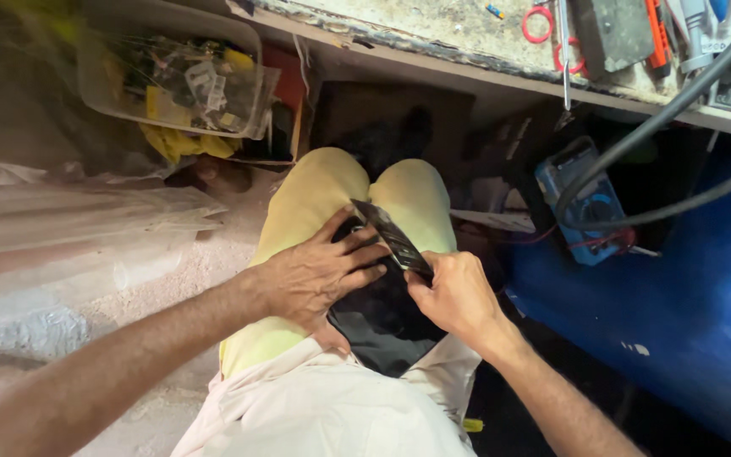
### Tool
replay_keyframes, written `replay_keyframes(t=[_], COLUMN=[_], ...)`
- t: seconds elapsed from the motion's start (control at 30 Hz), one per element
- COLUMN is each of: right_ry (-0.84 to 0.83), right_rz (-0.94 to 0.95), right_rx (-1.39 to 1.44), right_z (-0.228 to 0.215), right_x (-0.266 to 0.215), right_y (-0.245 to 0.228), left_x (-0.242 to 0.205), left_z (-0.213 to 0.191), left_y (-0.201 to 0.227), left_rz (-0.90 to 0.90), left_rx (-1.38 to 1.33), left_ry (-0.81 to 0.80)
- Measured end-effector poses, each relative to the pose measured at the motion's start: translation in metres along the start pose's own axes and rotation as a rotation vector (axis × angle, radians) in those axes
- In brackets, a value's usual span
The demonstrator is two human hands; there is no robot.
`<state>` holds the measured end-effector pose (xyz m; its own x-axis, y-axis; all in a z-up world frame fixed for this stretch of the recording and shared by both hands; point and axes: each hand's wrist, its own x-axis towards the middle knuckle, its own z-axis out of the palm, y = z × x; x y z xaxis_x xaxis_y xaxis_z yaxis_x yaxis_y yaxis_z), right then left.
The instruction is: The person applies a screen protector to a tablet. They use a plastic card to smooth the surface, spray liquid from a yellow bottle, and wipe the screen with their fingers.
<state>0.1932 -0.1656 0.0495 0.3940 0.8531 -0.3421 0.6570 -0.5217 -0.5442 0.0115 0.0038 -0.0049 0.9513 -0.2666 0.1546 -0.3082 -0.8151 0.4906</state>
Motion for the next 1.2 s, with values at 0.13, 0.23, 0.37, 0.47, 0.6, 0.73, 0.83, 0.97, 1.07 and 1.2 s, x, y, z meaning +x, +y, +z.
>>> replay_keyframes(t=[0.13, 0.23, 0.37, 0.47, 0.6, 0.73, 0.83, 0.97, 1.07, 1.2], right_ry=[0.032, 0.018, 0.024, 0.042, 0.059, 0.116, 0.153, 0.232, 0.344, 0.383], right_rz=[-0.044, 0.000, 0.066, 0.103, 0.153, 0.132, 0.151, 0.550, 0.724, 0.643], right_rx=[-0.005, -0.014, -0.024, 0.020, 0.050, 0.063, 0.095, 0.487, 0.798, 0.913], right_z=[-0.001, 0.003, -0.004, -0.002, -0.001, 0.006, 0.024, 0.035, 0.023, 0.027], right_x=[-0.002, -0.019, -0.037, -0.052, -0.071, -0.089, -0.106, -0.128, -0.136, -0.129], right_y=[0.004, 0.009, 0.018, 0.021, 0.029, 0.046, 0.057, 0.061, 0.057, 0.052], left_x=[0.004, -0.001, 0.002, 0.001, 0.000, -0.002, -0.006, -0.010, -0.007, -0.003], left_z=[-0.004, 0.001, -0.001, 0.001, 0.000, 0.000, -0.001, 0.003, -0.003, 0.000], left_y=[-0.001, 0.003, -0.004, -0.002, -0.001, 0.001, -0.002, 0.001, 0.012, 0.030], left_rz=[0.005, 0.007, 0.005, 0.002, -0.010, -0.009, -0.061, -0.082, -0.083, -0.235], left_rx=[-0.017, -0.028, -0.046, -0.022, -0.037, -0.037, -0.038, -0.015, -0.046, -0.012], left_ry=[-0.014, -0.011, -0.017, -0.043, -0.048, -0.024, 0.017, 0.025, 0.141, -0.026])
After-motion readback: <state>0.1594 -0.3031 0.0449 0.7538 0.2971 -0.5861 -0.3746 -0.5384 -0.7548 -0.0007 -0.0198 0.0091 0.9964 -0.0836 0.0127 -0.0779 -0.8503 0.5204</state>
